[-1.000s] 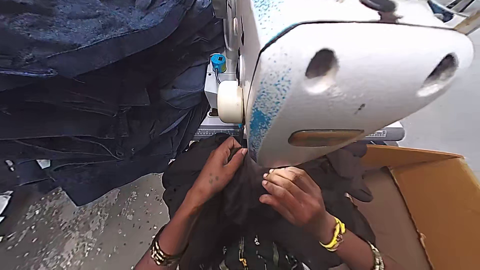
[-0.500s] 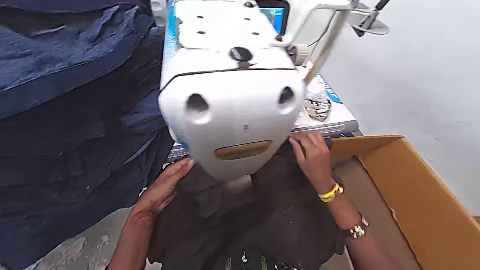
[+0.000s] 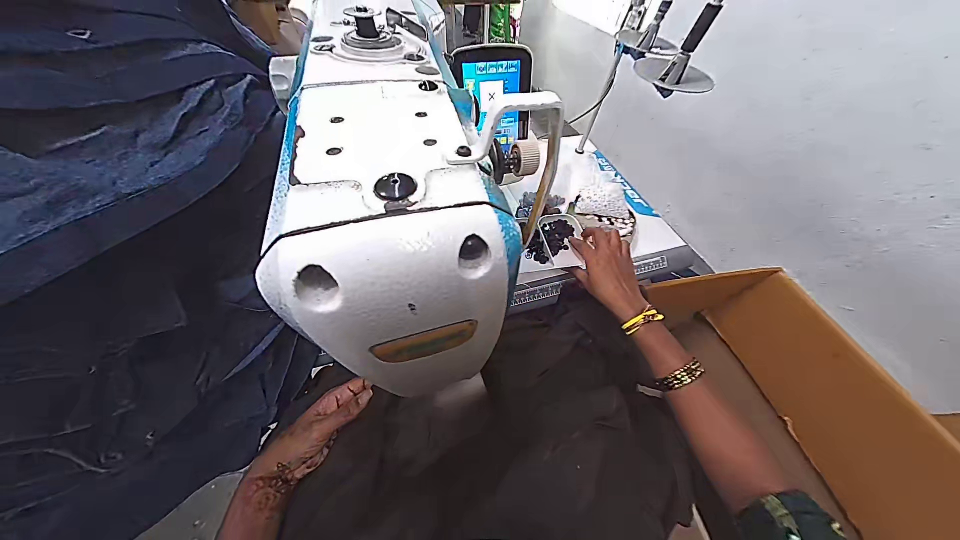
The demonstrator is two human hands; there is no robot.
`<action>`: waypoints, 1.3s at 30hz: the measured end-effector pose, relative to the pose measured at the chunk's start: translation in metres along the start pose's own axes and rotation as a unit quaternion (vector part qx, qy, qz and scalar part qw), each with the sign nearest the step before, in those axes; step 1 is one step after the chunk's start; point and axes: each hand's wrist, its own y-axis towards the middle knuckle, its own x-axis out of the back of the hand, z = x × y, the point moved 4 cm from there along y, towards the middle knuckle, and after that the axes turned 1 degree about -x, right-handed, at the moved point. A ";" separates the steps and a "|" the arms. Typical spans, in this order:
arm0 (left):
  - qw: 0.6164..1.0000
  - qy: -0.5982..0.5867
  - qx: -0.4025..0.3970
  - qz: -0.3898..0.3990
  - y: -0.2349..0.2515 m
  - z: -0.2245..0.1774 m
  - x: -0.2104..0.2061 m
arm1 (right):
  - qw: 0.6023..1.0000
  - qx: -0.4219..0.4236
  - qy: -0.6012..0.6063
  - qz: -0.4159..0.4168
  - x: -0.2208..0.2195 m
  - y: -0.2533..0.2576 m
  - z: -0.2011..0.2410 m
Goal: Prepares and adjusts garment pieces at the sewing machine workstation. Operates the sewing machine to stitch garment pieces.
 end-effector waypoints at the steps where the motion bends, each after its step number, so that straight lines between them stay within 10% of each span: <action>1: 1.000 0.003 -0.003 -0.020 0.001 -0.002 0.000 | 1.000 0.007 -0.006 0.000 0.000 0.000 0.000; 10: 0.970 -0.011 -0.224 -0.093 -0.017 -0.021 -0.036 | 0.979 0.048 0.166 -0.107 0.047 -0.040 0.039; 14: 0.876 0.304 -0.292 0.234 -0.053 -0.031 -0.150 | 0.930 0.244 0.221 -0.165 0.070 -0.078 0.147; 16: 0.834 0.398 -0.278 0.261 -0.055 -0.028 -0.175 | 0.892 0.353 0.196 -0.201 0.068 -0.093 0.190; 21: 0.811 0.499 -0.303 0.031 -0.042 -0.043 -0.157 | 0.900 0.342 0.189 -0.195 0.071 -0.086 0.211; 26: 0.867 0.382 -0.311 -0.074 -0.030 -0.066 -0.119 | 0.859 0.247 0.444 0.069 0.064 -0.114 0.196; 31: 0.949 0.201 -0.186 -0.157 0.002 -0.061 -0.089 | 0.894 0.120 0.427 0.064 0.046 -0.094 0.174; 39: 0.951 0.182 -0.147 -0.204 0.008 -0.065 -0.087 | 0.892 0.067 0.446 0.044 0.040 -0.079 0.171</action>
